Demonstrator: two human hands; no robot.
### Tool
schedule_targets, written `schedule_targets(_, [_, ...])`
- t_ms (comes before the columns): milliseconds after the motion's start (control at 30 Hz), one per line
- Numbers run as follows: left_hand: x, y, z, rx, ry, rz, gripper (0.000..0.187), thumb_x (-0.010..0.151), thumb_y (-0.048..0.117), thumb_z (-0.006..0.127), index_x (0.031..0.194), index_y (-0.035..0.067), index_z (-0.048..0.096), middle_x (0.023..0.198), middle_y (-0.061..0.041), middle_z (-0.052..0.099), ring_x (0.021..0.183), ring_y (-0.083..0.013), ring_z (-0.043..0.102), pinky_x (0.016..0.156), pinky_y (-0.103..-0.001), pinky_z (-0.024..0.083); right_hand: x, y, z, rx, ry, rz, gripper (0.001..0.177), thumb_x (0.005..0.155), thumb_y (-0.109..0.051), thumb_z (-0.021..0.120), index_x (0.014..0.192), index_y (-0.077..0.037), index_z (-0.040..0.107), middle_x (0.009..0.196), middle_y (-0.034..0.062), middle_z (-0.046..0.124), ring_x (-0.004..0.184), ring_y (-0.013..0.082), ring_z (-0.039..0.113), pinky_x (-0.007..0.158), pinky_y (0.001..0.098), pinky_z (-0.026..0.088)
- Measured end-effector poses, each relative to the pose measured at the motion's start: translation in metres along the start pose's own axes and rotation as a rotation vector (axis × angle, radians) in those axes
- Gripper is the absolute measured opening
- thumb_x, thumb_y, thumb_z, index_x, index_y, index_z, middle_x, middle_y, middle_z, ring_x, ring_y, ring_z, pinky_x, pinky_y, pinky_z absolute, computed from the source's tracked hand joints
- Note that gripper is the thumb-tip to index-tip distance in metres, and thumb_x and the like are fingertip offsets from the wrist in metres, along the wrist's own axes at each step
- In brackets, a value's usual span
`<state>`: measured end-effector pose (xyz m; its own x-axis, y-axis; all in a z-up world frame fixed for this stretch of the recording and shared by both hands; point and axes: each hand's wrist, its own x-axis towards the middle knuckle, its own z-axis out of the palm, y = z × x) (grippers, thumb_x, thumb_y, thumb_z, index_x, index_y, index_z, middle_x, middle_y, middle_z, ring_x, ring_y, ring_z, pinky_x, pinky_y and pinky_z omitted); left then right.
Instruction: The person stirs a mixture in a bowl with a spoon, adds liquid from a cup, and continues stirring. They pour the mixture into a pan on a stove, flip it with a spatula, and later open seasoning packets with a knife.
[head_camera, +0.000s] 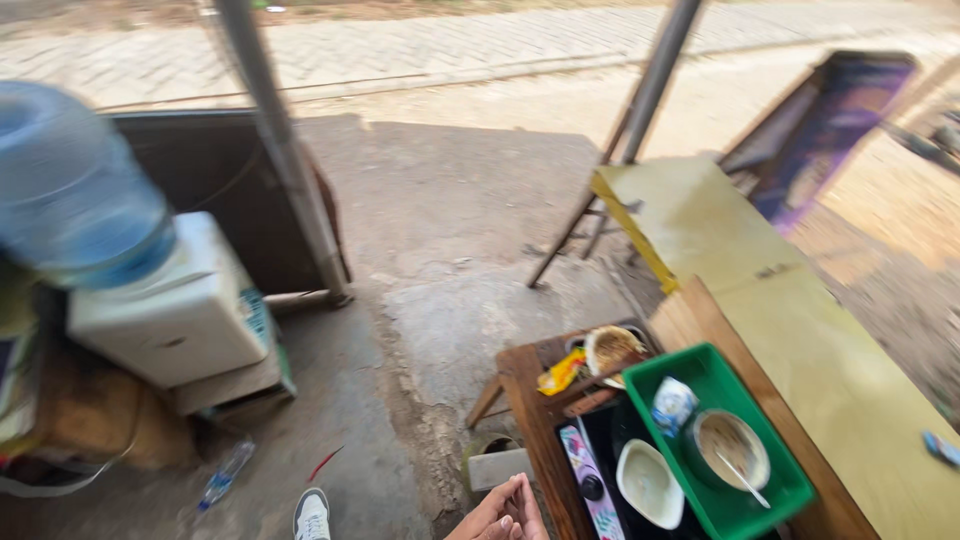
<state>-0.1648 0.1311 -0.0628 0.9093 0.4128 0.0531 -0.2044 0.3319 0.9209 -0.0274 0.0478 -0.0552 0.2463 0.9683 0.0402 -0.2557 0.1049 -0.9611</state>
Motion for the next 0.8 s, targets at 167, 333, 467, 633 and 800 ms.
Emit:
schedule_targets(167, [-0.06, 0.081, -0.039, 0.09, 0.225, 0.004, 0.096, 0.097, 0.065, 0.047, 0.166, 0.006, 0.017, 0.164, -0.019, 0.025, 0.15, -0.037, 0.024, 0.124, -0.048, 0.024, 0.05, 0.004, 0.067, 0.111, -0.36, 0.109, 0.111, 0.092, -0.053, 0.067, 0.161, -0.009, -0.007, 0.171, 0.0142, -0.001, 0.158, 0.0347, 0.011, 0.124, 0.0485, 0.017])
schedule_targets(333, [-0.156, 0.146, -0.063, 0.261, 0.595, 0.141, 0.092, 0.099, 0.068, 0.042, 0.163, 0.005, 0.02, 0.171, -0.017, 0.02, 0.16, -0.0313, 0.016, 0.127, -0.043, 0.016, 0.087, 0.023, 0.163, -0.015, -0.564, 0.342, 0.11, 0.089, -0.054, 0.067, 0.162, -0.009, -0.001, 0.171, 0.0137, 0.009, 0.157, 0.0353, 0.02, 0.123, 0.0469, 0.021])
schedule_targets(467, [-0.259, 0.181, -0.098, 0.259, 0.829, 0.256, 0.091, 0.1, 0.067, 0.042, 0.163, 0.005, 0.021, 0.171, -0.016, 0.02, 0.16, -0.0312, 0.016, 0.127, -0.043, 0.016, 0.096, 0.042, 0.298, 0.025, -0.838, 0.302, 0.11, 0.09, -0.051, 0.071, 0.162, -0.007, 0.001, 0.171, 0.0159, 0.011, 0.157, 0.0365, 0.021, 0.123, 0.0457, 0.02])
schedule_targets(633, [-0.422, 0.248, -0.11, 0.32, 1.155, 0.275, 0.091, 0.099, 0.068, 0.042, 0.162, 0.005, 0.024, 0.169, -0.016, 0.029, 0.157, -0.0302, 0.026, 0.125, -0.043, 0.021, 0.053, 0.036, 0.491, -0.003, -0.989, 0.444, 0.104, 0.089, -0.049, 0.069, 0.163, -0.007, 0.009, 0.171, 0.0142, 0.019, 0.156, 0.0308, 0.026, 0.122, 0.0447, 0.024])
schedule_targets(800, [-0.548, 0.267, -0.129, 0.237, 1.394, 0.495, 0.09, 0.098, 0.062, 0.053, 0.161, 0.004, 0.025, 0.167, -0.017, 0.03, 0.157, -0.0311, 0.027, 0.125, -0.043, 0.023, 0.007, 0.04, 0.647, -0.011, -1.233, 0.503, 0.099, 0.091, -0.043, 0.071, 0.163, -0.008, 0.012, 0.168, 0.0128, 0.026, 0.153, 0.0281, 0.033, 0.121, 0.0429, 0.028])
